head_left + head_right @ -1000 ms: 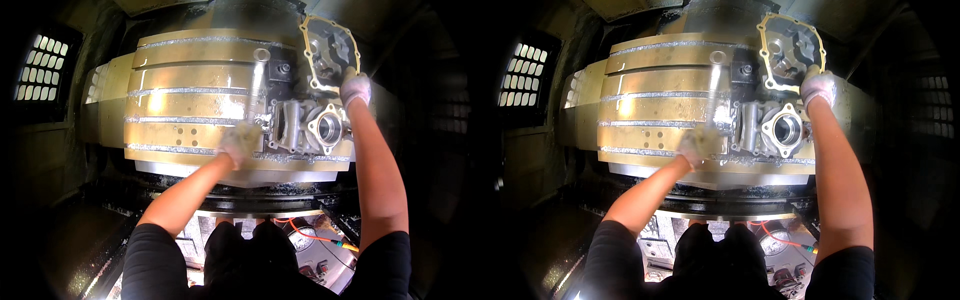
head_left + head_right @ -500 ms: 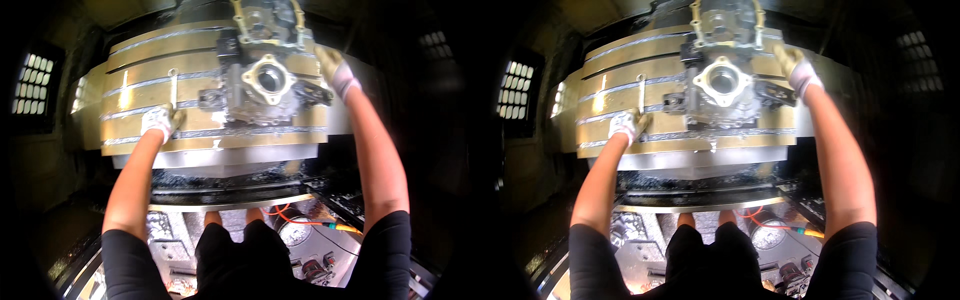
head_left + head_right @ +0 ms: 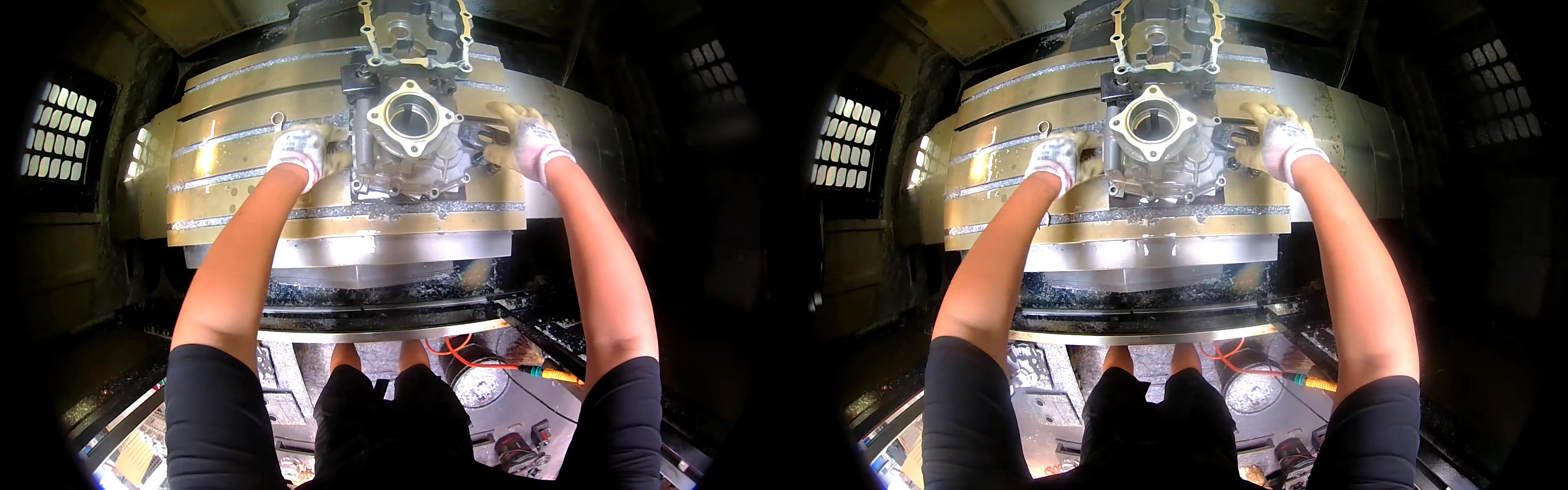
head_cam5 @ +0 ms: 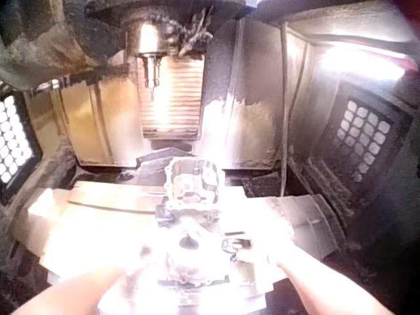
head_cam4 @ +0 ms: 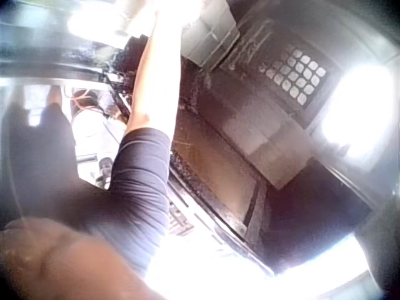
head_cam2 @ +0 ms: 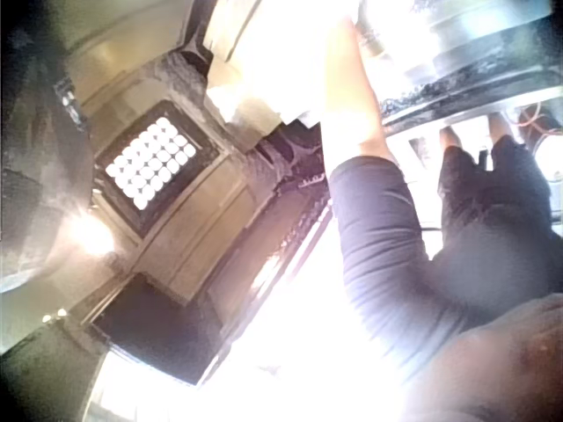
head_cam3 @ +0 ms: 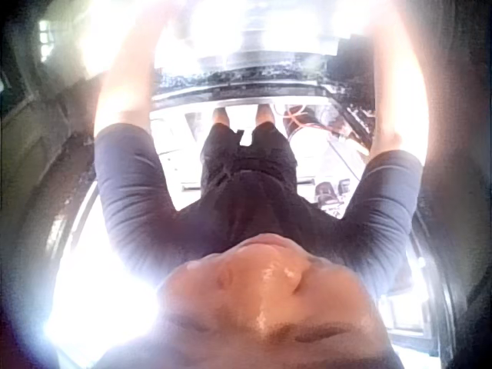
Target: The person uses a wrench to loosen and remove a metal casing from a milling machine, then cleans the workspace and the part using a compressed air nozzle before placing a new metal component onto the machine and securing it with the wrench.
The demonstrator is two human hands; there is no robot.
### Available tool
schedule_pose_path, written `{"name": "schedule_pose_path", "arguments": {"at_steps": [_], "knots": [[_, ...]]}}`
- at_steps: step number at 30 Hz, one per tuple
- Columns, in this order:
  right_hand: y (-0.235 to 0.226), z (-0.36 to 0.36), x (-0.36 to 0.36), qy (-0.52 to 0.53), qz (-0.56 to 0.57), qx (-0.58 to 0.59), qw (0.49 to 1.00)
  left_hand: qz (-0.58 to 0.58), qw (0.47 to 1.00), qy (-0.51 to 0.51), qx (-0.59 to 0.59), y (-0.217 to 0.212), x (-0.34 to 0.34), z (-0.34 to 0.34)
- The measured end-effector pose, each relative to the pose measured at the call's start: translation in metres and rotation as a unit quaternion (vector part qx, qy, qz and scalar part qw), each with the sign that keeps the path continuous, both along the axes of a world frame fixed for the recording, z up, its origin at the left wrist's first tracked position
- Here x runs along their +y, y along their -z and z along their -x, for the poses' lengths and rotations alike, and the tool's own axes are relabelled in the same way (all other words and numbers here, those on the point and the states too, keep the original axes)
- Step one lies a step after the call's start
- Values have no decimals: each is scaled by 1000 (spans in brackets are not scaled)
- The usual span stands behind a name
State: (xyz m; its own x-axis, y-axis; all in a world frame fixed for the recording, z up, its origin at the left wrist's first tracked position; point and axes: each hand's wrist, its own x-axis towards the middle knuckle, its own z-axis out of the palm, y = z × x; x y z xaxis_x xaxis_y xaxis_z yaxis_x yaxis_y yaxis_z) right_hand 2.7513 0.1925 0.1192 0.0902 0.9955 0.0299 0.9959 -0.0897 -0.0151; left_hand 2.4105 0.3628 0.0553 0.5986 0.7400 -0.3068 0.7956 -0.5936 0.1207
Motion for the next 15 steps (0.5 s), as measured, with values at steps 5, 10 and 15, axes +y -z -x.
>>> {"name": "schedule_pose_path", "arguments": {"at_steps": [5,10,15], "knots": [[5,14,0,236,229,105,939,19,989,61,133,6,8,4],[46,-2,-13,304,208,350,861,17,999,37,1,-12,0,31],[16,-71,17,216,140,424,868,-154,899,181,-367,-102,-34,-36]]}}
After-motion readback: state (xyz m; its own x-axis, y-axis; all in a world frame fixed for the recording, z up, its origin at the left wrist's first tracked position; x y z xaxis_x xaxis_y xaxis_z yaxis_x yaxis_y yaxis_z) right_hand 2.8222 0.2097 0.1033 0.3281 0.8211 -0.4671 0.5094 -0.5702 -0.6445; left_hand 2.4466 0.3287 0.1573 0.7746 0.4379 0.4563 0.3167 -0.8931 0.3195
